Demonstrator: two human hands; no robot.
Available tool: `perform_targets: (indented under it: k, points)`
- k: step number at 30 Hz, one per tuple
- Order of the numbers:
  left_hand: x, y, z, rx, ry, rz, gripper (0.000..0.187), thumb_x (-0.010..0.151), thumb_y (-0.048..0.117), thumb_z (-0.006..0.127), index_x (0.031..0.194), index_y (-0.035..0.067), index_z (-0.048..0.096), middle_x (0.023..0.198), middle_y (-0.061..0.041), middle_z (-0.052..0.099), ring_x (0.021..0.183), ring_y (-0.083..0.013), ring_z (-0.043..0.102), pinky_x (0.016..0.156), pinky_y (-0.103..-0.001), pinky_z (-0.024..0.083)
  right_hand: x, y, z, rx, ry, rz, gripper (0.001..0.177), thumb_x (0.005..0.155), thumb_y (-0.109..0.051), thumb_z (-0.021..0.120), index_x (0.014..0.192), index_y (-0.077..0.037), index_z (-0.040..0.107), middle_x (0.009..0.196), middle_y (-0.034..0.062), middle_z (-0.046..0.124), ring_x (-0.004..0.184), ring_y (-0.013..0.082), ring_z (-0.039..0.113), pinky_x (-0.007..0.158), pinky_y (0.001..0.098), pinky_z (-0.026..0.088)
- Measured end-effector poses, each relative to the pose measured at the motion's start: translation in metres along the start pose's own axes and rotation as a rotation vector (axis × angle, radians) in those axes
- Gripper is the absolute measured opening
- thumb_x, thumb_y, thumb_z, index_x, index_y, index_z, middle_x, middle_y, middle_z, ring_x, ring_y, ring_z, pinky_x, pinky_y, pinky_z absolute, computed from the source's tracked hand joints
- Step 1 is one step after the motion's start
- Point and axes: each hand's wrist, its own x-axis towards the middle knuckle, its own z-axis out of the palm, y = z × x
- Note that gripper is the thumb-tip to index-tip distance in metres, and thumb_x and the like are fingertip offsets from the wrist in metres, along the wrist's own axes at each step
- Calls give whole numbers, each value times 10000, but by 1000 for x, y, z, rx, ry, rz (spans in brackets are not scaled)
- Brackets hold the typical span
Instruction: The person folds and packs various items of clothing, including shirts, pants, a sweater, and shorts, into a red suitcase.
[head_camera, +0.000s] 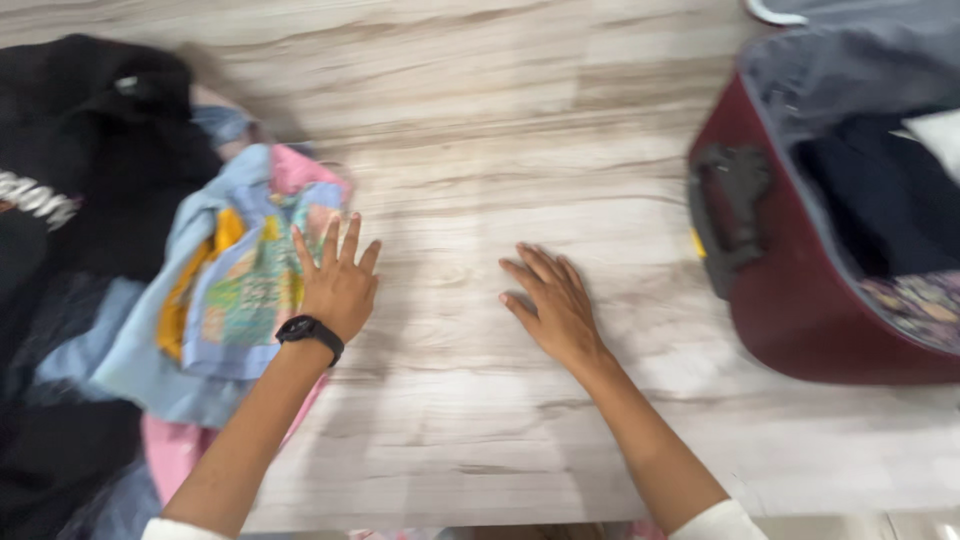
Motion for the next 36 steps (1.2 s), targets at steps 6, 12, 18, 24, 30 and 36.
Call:
perform_targets:
  k: [6,12,18,24,30,36]
  points:
    - [49,110,-54,-220,64,255,549,921,312,614,1429,117,545,1632,-206,270,1480,-372,305,1166,-701,74,-18,79,-49,-112,122,-4,485,975,-356,629,1414,-154,600,1556,105,477,1475,273,364,1217,471,218]
    - [124,234,-137,-710,238,479,442,1051,328,547,1421,86,551,1607,-222,353,1377,-396,456,1213,-599,236,-30,108,-71,11,233,-23,398,919,-244,696,1294,-112,671,1450,119,592,1380,305,491,1138,481,350]
    - [203,368,-188,-914,410,816,328,1013,268,630,1272,66,648,1426,-168,583,1316,-366,556,1126,-493,400,-27,114,-76,65,278,150,439,855,-190,719,1247,-11,635,1246,217,650,1209,398,574,982,520,439]
    - [262,509,-159,-727,-220,1101,360,813,377,779,1010,78,741,1020,-128,740,985,-311,700,825,-434,550,-25,122,-66,80,281,198,399,903,-180,675,1253,5,622,1270,238,631,1216,407,562,987,516,444]
    - [244,592,-134,-353,-633,1150,363,880,369,737,1075,64,752,969,-135,774,902,-275,755,781,-391,587,-31,121,-71,72,242,263,373,916,-172,662,1242,5,626,1264,229,637,1215,391,568,997,506,443]
    - [213,591,-148,-261,-889,985,341,873,227,721,1158,40,718,900,-110,820,731,-215,814,594,-329,634,-31,119,-73,77,202,277,348,928,-163,649,1231,5,629,1258,219,643,1215,376,574,1008,496,442]
